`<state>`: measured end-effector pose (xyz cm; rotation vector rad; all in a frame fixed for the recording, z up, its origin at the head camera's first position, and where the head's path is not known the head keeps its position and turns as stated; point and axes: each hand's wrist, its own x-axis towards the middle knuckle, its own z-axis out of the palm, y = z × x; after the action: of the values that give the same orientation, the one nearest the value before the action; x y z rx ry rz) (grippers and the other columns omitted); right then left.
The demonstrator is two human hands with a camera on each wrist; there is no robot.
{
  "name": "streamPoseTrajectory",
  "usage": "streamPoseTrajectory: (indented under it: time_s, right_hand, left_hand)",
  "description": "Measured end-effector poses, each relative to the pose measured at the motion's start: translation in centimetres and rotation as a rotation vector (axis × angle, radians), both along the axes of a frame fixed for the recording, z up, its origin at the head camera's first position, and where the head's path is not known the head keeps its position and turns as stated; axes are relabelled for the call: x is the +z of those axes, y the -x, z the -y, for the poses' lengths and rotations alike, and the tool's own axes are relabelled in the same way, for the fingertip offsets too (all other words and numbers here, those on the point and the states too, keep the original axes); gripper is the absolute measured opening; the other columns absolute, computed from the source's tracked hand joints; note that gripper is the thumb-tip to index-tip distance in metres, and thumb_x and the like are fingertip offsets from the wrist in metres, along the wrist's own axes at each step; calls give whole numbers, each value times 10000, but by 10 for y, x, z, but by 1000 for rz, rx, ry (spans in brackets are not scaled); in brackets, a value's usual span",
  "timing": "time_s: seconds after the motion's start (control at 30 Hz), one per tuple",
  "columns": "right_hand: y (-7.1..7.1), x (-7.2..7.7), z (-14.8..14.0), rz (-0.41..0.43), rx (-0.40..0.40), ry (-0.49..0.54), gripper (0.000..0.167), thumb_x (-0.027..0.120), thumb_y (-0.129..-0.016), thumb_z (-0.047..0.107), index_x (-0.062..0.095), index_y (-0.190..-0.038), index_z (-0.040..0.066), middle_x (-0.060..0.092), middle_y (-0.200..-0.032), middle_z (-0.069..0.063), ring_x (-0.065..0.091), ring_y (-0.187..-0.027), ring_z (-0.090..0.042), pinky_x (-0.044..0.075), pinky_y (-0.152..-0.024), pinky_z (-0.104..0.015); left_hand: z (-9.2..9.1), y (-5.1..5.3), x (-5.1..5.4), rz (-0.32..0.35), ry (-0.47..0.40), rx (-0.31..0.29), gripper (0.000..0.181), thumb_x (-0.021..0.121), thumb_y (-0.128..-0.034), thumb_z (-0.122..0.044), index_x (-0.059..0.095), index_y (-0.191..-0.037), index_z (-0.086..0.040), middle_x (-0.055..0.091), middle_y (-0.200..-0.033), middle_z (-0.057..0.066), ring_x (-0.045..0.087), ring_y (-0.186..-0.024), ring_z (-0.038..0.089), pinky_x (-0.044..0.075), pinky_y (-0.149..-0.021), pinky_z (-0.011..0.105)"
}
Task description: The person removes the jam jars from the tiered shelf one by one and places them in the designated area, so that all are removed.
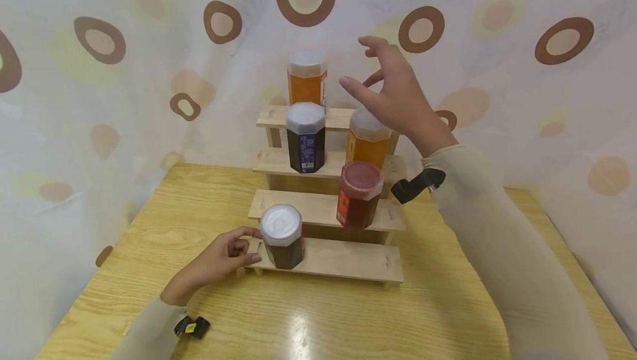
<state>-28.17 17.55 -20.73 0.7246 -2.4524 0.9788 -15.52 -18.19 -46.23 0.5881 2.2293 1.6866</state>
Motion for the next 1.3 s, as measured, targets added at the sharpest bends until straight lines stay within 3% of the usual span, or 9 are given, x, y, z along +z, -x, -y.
streamPoseTrajectory:
  time_s: [0.13,0.37,0.7,1.03,1.3]
  right_hand:
    - [3,3,13,37,29,-12,713,677,-1003,365,344,-1604,178,441,-1547,-151,618,-1131,-391,477,-994,-607]
    - [11,5,30,32,46,-142,742,666,-1005,400,329,-1605,125,424,-1536,-185,614,-1145,-354,529,-958,-540]
    - [19,15,53,117,38,-296,770,642,-1011,455,291,-1616,132,407,-1531,-189,577,-1176,-363,517,-967,-500]
    - [31,13,70,191,13,-335,749,614,-1023,455,282,-1615,138,410,-1475,-213,536,-1120,-337,484,-971,-470]
    - [37,15,79,222,-42,-375,786,618,-1009,496,255,-1627,172,411,-1496,-216,472,-1292,-371,434,-1070,-543]
  left_hand:
    - [0,0,0,-4,4,3,388,715,-990,-86,591,-1357,-58,481,-681,-6,400,-575,82,373,-550,216]
    - [0,-1,-1,-9,6,-6,397,720,-985,-85,589,-1357,-40,488,-686,-11,404,-581,78,373,-545,214]
    - [-1,-2,0,-15,10,-5,392,714,-988,-77,586,-1354,-25,489,-683,-3,406,-578,80,374,-540,213]
    - [0,-2,0,-18,2,-13,396,714,-987,-78,583,-1356,-20,492,-683,-3,410,-579,78,379,-541,215]
    - [-2,-3,0,-19,-1,-17,399,716,-984,-71,581,-1355,-13,490,-688,-1,412,-583,81,379,-544,214]
